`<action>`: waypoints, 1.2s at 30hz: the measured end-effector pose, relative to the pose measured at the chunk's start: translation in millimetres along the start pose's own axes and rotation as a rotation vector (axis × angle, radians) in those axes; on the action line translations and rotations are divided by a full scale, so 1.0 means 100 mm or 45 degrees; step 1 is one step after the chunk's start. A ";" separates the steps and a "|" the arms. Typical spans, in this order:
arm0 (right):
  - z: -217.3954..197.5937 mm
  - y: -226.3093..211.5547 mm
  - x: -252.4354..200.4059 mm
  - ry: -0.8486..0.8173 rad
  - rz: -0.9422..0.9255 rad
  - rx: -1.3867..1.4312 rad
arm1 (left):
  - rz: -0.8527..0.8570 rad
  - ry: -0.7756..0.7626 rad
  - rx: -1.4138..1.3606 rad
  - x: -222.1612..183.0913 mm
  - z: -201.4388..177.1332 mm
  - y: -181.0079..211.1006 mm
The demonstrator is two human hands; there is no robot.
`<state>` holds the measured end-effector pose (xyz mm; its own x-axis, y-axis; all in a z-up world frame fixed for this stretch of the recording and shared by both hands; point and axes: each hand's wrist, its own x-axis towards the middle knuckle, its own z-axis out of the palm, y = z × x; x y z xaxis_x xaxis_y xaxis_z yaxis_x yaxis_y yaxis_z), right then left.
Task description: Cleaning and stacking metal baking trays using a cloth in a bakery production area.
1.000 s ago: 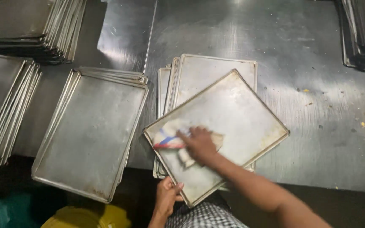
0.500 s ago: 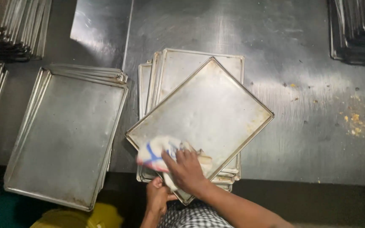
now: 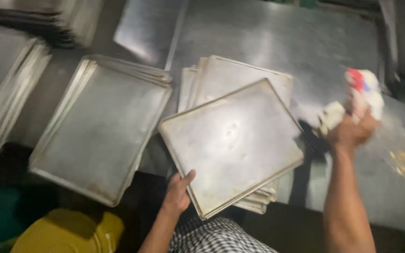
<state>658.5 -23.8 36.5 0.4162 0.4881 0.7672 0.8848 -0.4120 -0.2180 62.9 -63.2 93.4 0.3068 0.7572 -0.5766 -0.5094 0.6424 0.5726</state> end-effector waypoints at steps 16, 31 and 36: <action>-1.44 -3.93 -0.56 -0.574 0.449 0.570 | 1.586 0.102 1.847 -1.54 -0.55 3.31; -0.72 -6.07 -2.23 -0.927 0.576 0.789 | 1.112 0.133 2.112 0.32 -2.96 3.76; -0.57 -6.28 -1.95 -1.128 0.924 1.020 | 0.371 0.587 2.058 1.30 -3.19 4.23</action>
<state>9.3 95.8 58.3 0.5541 0.8000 -0.2302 0.1701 -0.3795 -0.9094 -368.9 269.9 75.0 -0.0307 0.9548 -0.2957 0.8604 0.1758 0.4783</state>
